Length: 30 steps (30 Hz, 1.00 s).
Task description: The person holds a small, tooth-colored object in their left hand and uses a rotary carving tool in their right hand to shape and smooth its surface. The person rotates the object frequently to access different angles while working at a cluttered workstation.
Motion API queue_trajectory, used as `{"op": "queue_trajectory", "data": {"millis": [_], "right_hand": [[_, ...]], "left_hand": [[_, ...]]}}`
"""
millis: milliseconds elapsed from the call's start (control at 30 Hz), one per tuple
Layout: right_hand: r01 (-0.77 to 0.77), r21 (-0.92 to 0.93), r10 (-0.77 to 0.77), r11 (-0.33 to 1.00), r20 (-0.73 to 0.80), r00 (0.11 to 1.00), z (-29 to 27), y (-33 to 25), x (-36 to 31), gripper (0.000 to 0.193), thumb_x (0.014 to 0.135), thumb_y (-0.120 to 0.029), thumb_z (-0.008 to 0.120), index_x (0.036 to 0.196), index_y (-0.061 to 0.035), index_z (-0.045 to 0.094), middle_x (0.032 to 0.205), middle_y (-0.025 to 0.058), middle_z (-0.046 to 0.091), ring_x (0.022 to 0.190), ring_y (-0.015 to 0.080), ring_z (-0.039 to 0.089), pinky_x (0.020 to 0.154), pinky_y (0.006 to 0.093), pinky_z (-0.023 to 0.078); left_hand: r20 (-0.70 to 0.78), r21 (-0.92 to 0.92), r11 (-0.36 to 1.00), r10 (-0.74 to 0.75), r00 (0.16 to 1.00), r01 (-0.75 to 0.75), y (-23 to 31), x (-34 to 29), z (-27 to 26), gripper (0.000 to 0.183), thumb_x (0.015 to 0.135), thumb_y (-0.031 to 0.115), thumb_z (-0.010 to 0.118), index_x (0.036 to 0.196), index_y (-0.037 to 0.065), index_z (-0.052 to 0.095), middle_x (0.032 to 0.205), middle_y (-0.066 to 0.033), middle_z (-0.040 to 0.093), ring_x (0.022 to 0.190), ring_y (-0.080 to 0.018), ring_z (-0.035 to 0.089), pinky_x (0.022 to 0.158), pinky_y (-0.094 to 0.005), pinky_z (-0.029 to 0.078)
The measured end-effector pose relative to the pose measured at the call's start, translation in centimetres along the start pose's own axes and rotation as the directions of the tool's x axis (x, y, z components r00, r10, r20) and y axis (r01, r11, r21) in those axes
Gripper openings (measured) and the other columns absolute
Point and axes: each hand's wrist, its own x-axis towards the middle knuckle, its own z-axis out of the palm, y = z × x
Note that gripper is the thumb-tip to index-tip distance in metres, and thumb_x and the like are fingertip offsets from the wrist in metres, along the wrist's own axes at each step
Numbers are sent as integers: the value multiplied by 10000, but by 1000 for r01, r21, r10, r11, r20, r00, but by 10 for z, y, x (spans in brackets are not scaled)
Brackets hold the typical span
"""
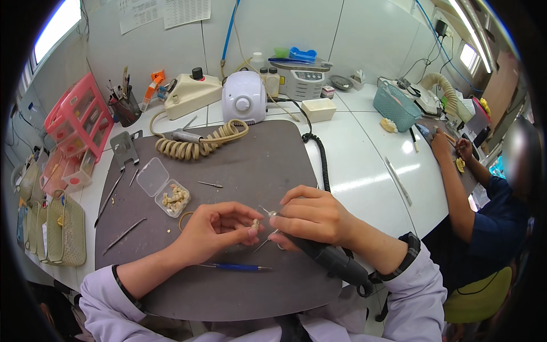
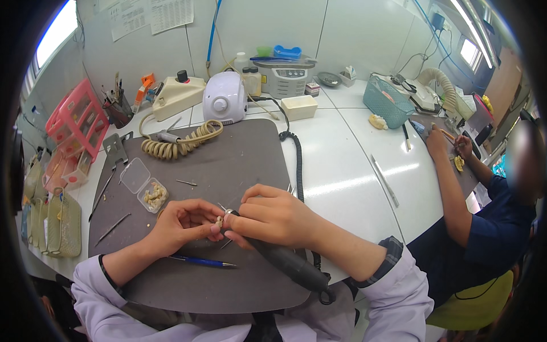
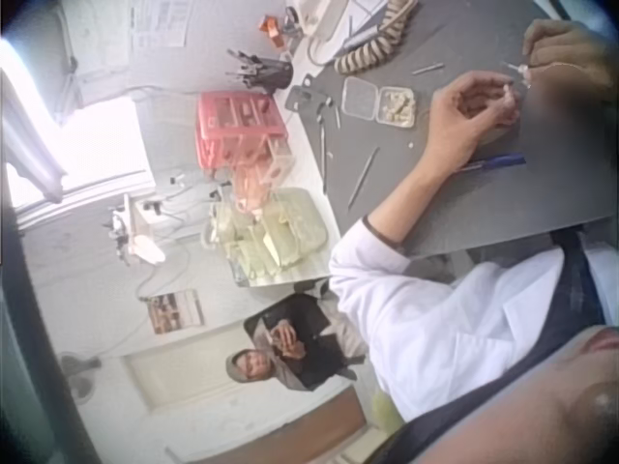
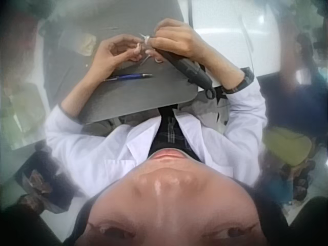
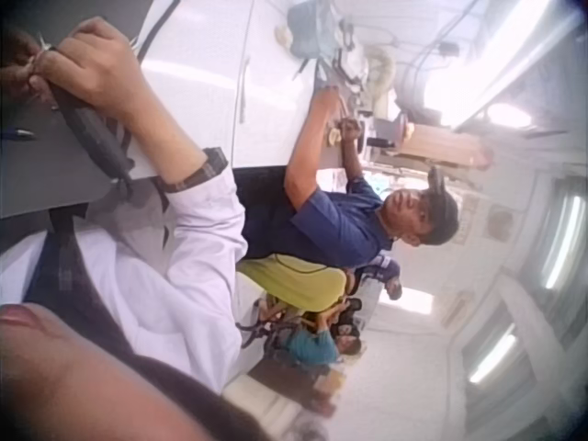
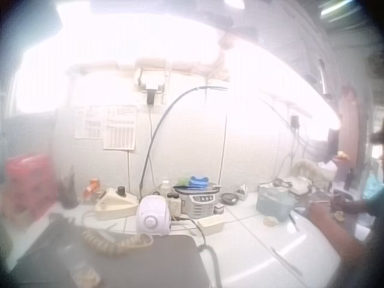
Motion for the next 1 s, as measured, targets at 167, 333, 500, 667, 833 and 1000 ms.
{"op": "queue_trajectory", "data": {"millis": [167, 333, 500, 667, 833, 1000], "right_hand": [[6, -1, -6, 1000, 9, 1000, 0, 0, 0, 285, 703, -88, 785, 911, -23, 600, 709, 64, 598, 626, 195, 597, 668, 335, 534], [0, 3, 0, 1000, 13, 1000, 1, 0, -1, 280, 707, -86, 783, 910, -21, 601, 711, 65, 600, 629, 196, 599, 671, 337, 535], [-2, 4, 2, 1000, 19, 1000, 0, 0, -1, 280, 707, -89, 782, 910, -20, 602, 712, 66, 602, 630, 197, 600, 674, 337, 535], [0, -4, 0, 1000, 21, 1000, 0, -1, 0, 275, 708, -91, 781, 904, -20, 603, 709, 67, 601, 629, 196, 601, 677, 338, 536], [-1, -3, 1, 1000, 29, 1000, 0, 0, 0, 268, 710, -89, 778, 900, -21, 602, 709, 66, 601, 628, 196, 601, 677, 338, 535], [1, -6, -1, 1000, 22, 1000, 0, 0, 0, 272, 708, -88, 779, 901, -21, 599, 711, 67, 603, 629, 197, 602, 677, 338, 535]], "left_hand": [[-2, 7, 1000, -5, 1000, 5, 1, 0, 0, 264, 875, 63, 634, 1114, -39, 584, 969, -85, 638, 882, -143, 645, 812, -266, 531], [7, 21, 1000, -8, 1000, 8, 2, -1, 0, 267, 875, 65, 636, 1116, -37, 584, 970, -82, 637, 880, -143, 646, 811, -259, 528], [2, 10, 1000, -15, 1000, 15, 1, -1, 1, 264, 875, 59, 633, 1116, -36, 585, 951, -74, 633, 878, -137, 645, 811, -256, 526], [7, 6, 1000, -8, 1000, 8, 0, -1, 0, 269, 874, 56, 633, 1122, -35, 584, 944, -70, 630, 880, -134, 643, 814, -259, 526], [4, -2, 1000, -11, 1000, 11, 1, -1, 1, 273, 873, 53, 631, 1127, -35, 583, 947, -73, 627, 877, -135, 641, 815, -260, 527], [8, -3, 1000, 0, 1000, 0, -2, 0, -1, 278, 871, 65, 639, 1125, -34, 584, 956, -76, 625, 883, -136, 641, 817, -261, 527]]}}
